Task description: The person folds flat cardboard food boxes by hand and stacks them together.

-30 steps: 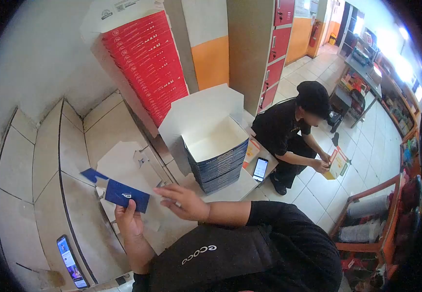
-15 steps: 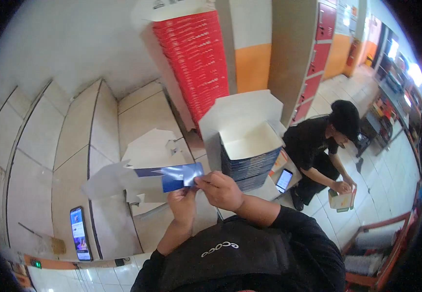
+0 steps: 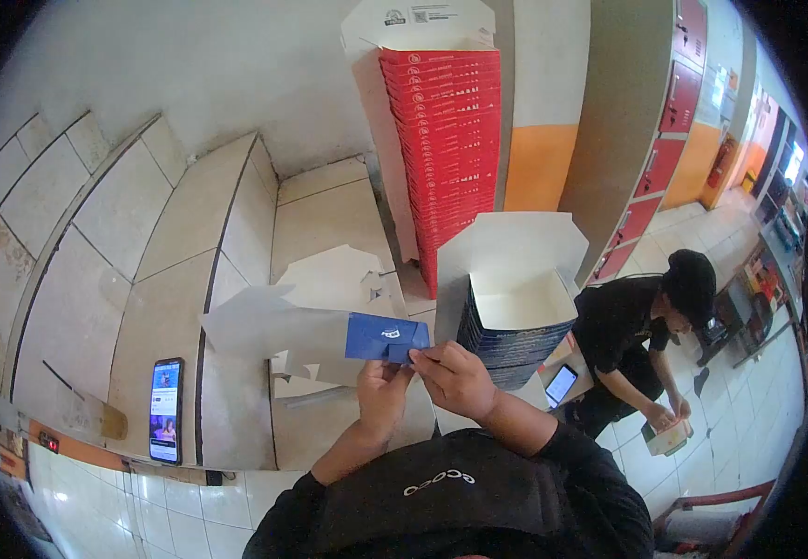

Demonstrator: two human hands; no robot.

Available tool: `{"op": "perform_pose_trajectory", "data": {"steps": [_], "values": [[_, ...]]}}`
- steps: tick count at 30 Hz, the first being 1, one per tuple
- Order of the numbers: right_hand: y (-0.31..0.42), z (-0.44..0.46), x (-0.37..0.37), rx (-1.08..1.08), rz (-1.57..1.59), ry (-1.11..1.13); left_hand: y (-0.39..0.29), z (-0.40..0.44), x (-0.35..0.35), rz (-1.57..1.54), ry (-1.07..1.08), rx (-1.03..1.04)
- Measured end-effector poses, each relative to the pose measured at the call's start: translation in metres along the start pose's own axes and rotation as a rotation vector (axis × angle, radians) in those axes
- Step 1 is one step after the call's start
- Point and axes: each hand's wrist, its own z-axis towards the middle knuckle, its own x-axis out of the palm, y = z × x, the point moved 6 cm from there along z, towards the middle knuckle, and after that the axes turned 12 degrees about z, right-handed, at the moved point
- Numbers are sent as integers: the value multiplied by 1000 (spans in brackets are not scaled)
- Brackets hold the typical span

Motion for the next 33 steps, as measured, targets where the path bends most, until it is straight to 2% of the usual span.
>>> {"op": "perform_pose_trajectory", "data": {"steps": [2,5,8,11,15,16,19,22,24,27,28,30,31,33], "values": [[4,8,-7,9,86,41,-8,-1,-4,-97,70,47],[5,19,-18,33,307,165,-27,-6,-13,-58,163,-149],[-1,34,-29,137,358,99,-34,-16,-22,146,291,-312],[0,57,-42,406,334,88,-43,-34,-18,220,529,-439],[5,69,-32,298,238,205,-40,-49,-15,181,838,-457],[5,68,-29,319,258,230,-32,-53,-15,75,876,-451],[5,65,-23,472,192,429,-23,-61,-17,17,947,-491],[17,62,-20,210,301,435,-6,-69,-10,-179,938,-455],[26,60,-15,102,301,562,-27,-67,-7,-302,947,-469],[40,51,-10,-107,337,762,-17,-68,-4,-312,941,-509],[45,47,-9,-187,354,830,-8,-69,-5,-186,952,-507],[46,36,-6,-119,402,965,7,-70,-9,68,966,-503],[45,31,-5,-84,425,1031,6,-69,-7,55,985,-462],[36,30,-8,-163,380,968,0,-67,-3,30,1028,-383]]}}
